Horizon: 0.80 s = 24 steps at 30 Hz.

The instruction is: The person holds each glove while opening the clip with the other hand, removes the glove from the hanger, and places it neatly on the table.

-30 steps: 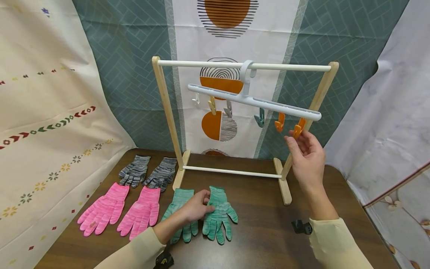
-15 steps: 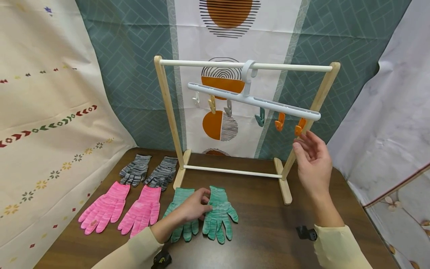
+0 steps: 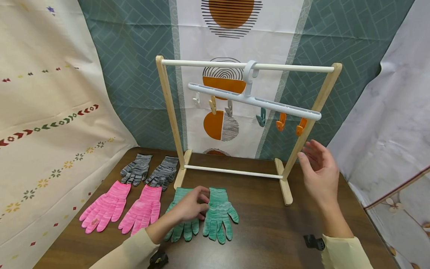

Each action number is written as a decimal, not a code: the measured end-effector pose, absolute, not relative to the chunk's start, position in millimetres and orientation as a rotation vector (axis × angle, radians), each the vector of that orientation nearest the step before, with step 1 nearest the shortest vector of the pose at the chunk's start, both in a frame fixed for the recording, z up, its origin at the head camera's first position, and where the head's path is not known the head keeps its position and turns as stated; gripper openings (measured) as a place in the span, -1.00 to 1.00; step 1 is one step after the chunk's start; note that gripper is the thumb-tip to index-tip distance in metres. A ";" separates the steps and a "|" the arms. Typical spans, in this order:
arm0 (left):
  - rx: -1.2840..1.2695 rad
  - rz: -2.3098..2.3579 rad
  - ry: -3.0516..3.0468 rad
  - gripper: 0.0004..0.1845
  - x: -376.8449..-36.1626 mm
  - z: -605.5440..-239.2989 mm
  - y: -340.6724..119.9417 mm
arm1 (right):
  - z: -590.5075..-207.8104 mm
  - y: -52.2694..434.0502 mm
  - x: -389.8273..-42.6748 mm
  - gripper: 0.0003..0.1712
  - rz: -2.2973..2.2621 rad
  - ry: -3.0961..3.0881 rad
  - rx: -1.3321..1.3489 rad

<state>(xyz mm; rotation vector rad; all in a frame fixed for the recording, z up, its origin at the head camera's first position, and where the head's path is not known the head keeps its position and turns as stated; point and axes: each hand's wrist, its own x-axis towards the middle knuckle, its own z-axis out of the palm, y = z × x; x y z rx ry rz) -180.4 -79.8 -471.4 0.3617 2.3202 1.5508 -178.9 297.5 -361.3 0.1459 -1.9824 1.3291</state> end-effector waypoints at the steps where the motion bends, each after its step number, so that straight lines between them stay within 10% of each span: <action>1: 0.366 1.554 2.322 -0.47 -180.0 -470.8 -80.7 | -362.5 298.7 -178.3 -0.42 1.316 -1.995 0.150; 24: 0.431 1.486 2.728 -0.58 -186.9 -450.7 -127.2 | -382.6 329.1 -164.7 -0.37 0.886 -2.353 0.240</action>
